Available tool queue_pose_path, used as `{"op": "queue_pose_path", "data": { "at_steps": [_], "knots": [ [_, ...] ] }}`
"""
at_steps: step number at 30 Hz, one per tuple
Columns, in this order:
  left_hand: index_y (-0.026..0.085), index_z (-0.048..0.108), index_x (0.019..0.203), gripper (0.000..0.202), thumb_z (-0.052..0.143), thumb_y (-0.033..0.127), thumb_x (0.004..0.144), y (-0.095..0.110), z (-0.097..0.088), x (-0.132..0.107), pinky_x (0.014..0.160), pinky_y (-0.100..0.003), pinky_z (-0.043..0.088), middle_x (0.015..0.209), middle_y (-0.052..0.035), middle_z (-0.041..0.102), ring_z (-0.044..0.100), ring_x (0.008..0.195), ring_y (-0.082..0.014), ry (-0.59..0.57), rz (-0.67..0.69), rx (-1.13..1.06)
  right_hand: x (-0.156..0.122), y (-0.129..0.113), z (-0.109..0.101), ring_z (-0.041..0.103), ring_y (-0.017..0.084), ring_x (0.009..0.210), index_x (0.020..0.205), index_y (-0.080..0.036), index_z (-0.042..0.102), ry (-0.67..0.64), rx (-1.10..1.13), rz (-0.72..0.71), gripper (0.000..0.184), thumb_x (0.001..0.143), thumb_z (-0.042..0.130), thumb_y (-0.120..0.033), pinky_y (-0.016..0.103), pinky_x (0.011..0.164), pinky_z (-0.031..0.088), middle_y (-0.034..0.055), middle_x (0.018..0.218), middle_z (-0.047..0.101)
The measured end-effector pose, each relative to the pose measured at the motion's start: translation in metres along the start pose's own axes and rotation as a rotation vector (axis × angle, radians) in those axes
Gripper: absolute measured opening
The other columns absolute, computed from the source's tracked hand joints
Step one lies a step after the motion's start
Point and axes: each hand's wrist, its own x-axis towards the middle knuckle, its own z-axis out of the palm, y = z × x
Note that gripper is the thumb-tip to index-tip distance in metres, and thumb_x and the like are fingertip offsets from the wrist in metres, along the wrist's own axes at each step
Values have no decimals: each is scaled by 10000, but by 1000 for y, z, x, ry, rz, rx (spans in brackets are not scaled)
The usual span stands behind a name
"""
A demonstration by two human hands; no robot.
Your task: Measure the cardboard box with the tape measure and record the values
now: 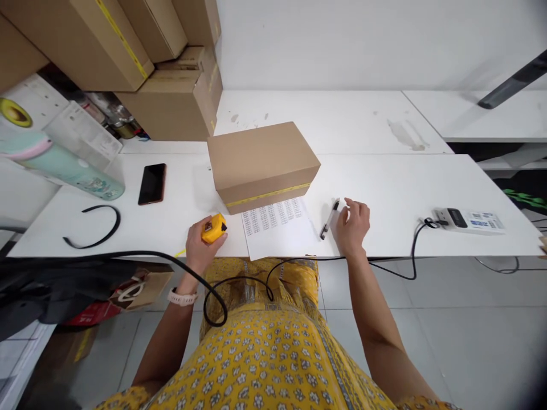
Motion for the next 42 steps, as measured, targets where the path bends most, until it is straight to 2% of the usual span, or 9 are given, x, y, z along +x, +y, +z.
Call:
{"op": "queue_pose_path", "data": {
  "at_steps": [3,7,10,17,23,27,32,37,42],
  "knots": [
    [172,569,1266,583,712,465,783,33,-8,-8,930,-407,535,1146,-103,672,661,1032,-256,-167,-30,-370,-6,-48,-12,594,265,928,1085,-197,679,-10,266,104,305,978,430,-336,451,852,489,151,1001,655],
    [208,501,1327,616,706,474,810,78,-6,-8,818,-332,538,1064,-66,655,658,917,-205,-345,64,-625,-14,-127,-21,647,226,825,1093,-216,694,-696,930,269,446,956,488,-587,395,733,537,114,946,712],
    [234,470,1340,648,747,444,793,95,1,-2,803,-315,527,1070,-54,629,641,919,-192,-387,89,-623,-15,-163,-24,662,225,880,1066,-205,713,-944,1153,341,579,929,455,-704,390,775,542,116,977,723],
    [233,465,1361,694,780,410,769,102,-11,14,812,-324,524,1086,-69,646,641,958,-206,-376,117,-573,17,-167,-34,568,162,701,740,-228,630,-866,1163,375,498,783,669,-723,327,648,490,33,755,627],
    [199,601,1219,533,752,427,761,95,-55,75,589,-241,467,875,-18,643,574,671,-133,2,79,-445,132,-125,-14,565,149,679,723,-241,555,-428,1078,307,512,774,670,-737,297,628,497,1,678,554],
    [193,638,1059,411,749,447,755,78,-74,121,552,-230,459,963,-61,682,619,720,-150,101,-42,-402,186,-106,24,536,133,668,719,-221,561,-404,931,367,477,800,672,-678,275,634,461,0,684,550],
    [193,623,993,407,745,478,729,67,-74,147,557,-234,469,990,-80,710,656,798,-188,35,-119,-375,186,-115,48,527,138,708,714,-205,540,-502,700,470,419,838,663,-586,282,657,429,18,755,587],
    [192,623,1067,446,717,485,744,75,-68,153,598,-241,471,1016,-79,728,664,826,-192,-44,-119,-307,174,-125,45,584,181,810,863,-192,585,-638,675,464,462,818,664,-644,292,665,429,74,971,667],
    [182,624,1036,433,673,520,770,75,-70,158,611,-241,467,1047,-88,726,655,851,-188,-95,-104,-341,172,-126,43,588,186,830,878,-189,601,-655,655,473,497,802,668,-675,282,657,424,88,1009,679]
  ]
}}
